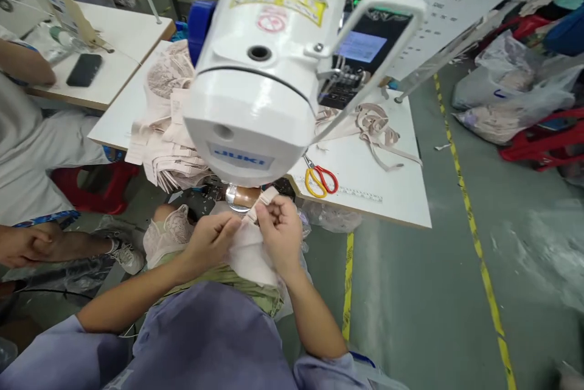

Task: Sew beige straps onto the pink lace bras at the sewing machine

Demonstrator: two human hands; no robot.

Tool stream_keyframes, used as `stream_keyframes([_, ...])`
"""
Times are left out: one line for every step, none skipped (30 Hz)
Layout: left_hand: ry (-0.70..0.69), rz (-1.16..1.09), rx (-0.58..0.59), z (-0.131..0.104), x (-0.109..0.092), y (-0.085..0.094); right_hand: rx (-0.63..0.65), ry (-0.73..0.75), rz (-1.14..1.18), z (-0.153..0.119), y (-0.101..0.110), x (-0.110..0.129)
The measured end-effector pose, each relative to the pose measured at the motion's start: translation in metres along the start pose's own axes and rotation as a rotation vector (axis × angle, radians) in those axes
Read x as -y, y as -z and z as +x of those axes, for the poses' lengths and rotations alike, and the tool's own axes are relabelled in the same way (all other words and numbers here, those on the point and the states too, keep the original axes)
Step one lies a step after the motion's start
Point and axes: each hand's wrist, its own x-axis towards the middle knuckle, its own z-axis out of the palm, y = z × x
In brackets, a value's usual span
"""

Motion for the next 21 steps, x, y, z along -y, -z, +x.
stream_keyframes([-0.014,0.058,-0.026,0.001,0.002,0.002,0.007,0.007,-0.010,0.010,0.000,0.000])
stream_keyframes([-0.044,0.125,-0.044,0.003,0.005,0.005,0.020,0.011,-0.030,0.019,0.001,0.000])
stream_keyframes([-0.085,0.194,-0.052,0.004,0.007,0.008,0.038,0.017,-0.059,0.028,0.002,-0.002])
stream_keyframes([-0.131,0.259,-0.051,0.006,0.009,0.010,0.056,0.025,-0.094,0.037,0.003,-0.004])
stream_keyframes([-0.173,0.318,-0.043,0.009,0.010,0.012,0.073,0.035,-0.132,0.044,0.004,-0.007])
stream_keyframes([-0.203,0.367,-0.032,0.011,0.011,0.013,0.082,0.049,-0.173,0.051,0.005,-0.009])
stream_keyframes([-0.218,0.406,-0.028,0.013,0.012,0.014,0.088,0.067,-0.216,0.057,0.005,-0.010])
stream_keyframes([-0.222,0.436,-0.030,0.015,0.012,0.015,0.089,0.091,-0.261,0.062,0.005,-0.012])
stream_keyframes([-0.223,0.462,-0.035,0.018,0.012,0.015,0.092,0.125,-0.306,0.067,0.005,-0.014])
stream_keyframes([-0.225,0.485,-0.042,0.020,0.012,0.016,0.103,0.164,-0.346,0.072,0.005,-0.015])
stream_keyframes([-0.228,0.506,-0.048,0.022,0.012,0.016,0.119,0.203,-0.375,0.077,0.004,-0.017])
stream_keyframes([-0.233,0.528,-0.056,0.024,0.012,0.017,0.140,0.235,-0.396,0.081,0.003,-0.019])
stream_keyframes([-0.240,0.550,-0.063,0.025,0.011,0.017,0.163,0.261,-0.417,0.086,0.002,-0.021])
stream_keyframes([-0.250,0.569,-0.073,0.027,0.011,0.018,0.182,0.280,-0.442,0.090,0.001,-0.023])
stream_keyframes([-0.263,0.588,-0.088,0.028,0.011,0.018,0.196,0.297,-0.474,0.094,0.000,-0.025])
stream_keyframes([-0.279,0.602,-0.107,0.029,0.011,0.019,0.205,0.313,-0.506,0.098,-0.001,-0.028])
stream_keyframes([-0.296,0.613,-0.128,0.030,0.011,0.019,0.211,0.331,-0.536,0.100,-0.001,-0.030])
stream_keyframes([-0.313,0.621,-0.146,0.031,0.010,0.020,0.212,0.348,-0.555,0.102,-0.001,-0.032])
stream_keyframes([-0.328,0.629,-0.160,0.032,0.010,0.020,0.209,0.361,-0.558,0.103,-0.001,-0.033])
stream_keyframes([-0.340,0.640,-0.168,0.032,0.010,0.020,0.206,0.369,-0.550,0.104,0.000,-0.035])
stream_keyframes([-0.348,0.654,-0.170,0.032,0.009,0.020,0.209,0.375,-0.538,0.104,0.001,-0.036])
